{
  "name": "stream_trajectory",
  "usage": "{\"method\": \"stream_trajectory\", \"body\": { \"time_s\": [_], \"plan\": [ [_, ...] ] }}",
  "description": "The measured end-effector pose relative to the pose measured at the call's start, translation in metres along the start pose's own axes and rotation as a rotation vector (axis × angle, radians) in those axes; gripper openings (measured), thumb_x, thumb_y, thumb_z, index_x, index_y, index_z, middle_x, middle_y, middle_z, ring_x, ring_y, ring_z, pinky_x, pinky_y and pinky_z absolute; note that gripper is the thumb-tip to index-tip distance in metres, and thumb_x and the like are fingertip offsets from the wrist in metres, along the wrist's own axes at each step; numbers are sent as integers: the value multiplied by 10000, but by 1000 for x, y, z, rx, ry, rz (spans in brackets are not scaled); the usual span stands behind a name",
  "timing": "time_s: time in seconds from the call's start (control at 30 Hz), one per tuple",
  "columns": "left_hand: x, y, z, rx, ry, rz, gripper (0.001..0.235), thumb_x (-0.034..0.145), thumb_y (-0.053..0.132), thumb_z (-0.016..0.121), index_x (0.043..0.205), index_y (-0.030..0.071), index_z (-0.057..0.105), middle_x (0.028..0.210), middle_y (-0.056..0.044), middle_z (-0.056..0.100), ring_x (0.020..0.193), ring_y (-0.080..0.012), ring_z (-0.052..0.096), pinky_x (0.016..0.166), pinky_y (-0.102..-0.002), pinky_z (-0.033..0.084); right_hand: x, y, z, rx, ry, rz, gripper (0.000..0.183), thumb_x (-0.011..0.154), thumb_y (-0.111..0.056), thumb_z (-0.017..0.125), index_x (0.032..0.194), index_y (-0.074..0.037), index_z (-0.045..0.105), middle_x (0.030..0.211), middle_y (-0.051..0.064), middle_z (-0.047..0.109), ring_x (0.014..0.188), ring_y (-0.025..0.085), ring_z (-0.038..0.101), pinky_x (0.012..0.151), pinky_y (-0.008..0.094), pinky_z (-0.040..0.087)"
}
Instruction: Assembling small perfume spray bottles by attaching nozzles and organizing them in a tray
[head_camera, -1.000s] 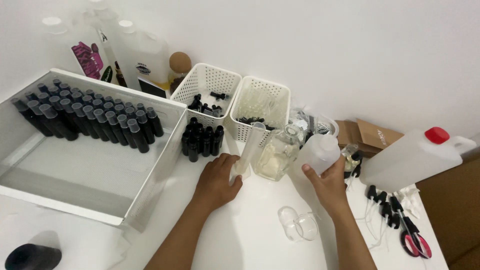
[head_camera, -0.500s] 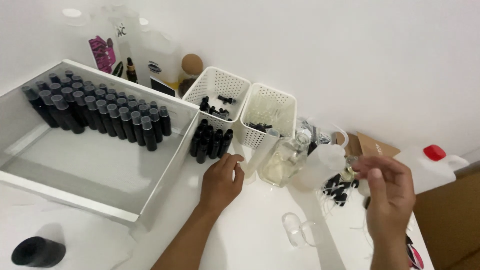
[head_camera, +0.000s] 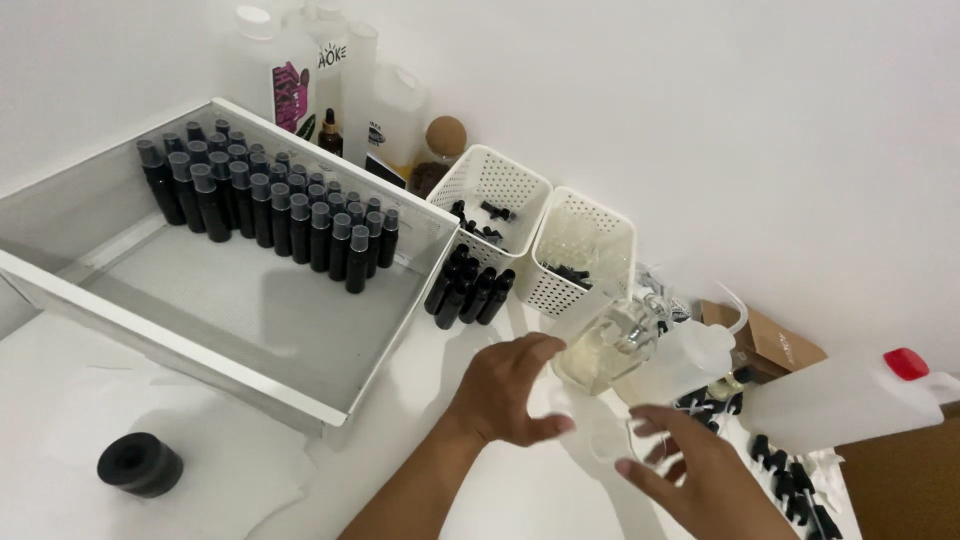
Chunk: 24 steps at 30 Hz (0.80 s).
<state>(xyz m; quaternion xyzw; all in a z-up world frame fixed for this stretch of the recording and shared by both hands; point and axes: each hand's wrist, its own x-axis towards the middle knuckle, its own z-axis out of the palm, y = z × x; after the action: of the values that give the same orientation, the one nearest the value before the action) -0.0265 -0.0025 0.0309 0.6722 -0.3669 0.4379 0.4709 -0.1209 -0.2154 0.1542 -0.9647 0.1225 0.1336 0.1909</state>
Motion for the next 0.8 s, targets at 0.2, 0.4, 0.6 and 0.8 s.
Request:
{"method": "stream_trajectory", "body": {
  "time_s": [0.2,0.4,0.6,0.8],
  "plan": [
    [-4,10,18,-19,-10,-11,517,1005,298,644,1371,-22,470,1276,-237,661,1013,-380,741,693,-451,646,-2,-67,-24,78,171,-247,995,652,-384,894,1530,-348,427,1413,-101,686,1085,106,743,803,304,618],
    [-11,-10,9,-64,131,-506,576,952,353,604,1393,45,397,1126,-95,614,760,-253,600,624,-385,510,21,-103,-22,314,413,-173,692,860,-498,568,1460,-163,488,1366,33,668,984,211,723,814,377,568],
    [-13,-25,13,-169,240,-583,524,932,256,489,1389,36,358,1197,-152,606,873,-329,634,724,-396,551,66,-94,15,401,329,-332,540,962,-254,663,1370,72,525,1238,277,696,895,356,773,639,395,648],
    [-10,-25,16,-116,212,-726,586,907,286,625,1402,51,419,993,-124,636,764,-280,671,733,-385,559,71,-59,-5,394,557,-668,356,970,-190,695,1269,-5,644,1060,201,762,919,335,740,719,441,616]
  ]
}}
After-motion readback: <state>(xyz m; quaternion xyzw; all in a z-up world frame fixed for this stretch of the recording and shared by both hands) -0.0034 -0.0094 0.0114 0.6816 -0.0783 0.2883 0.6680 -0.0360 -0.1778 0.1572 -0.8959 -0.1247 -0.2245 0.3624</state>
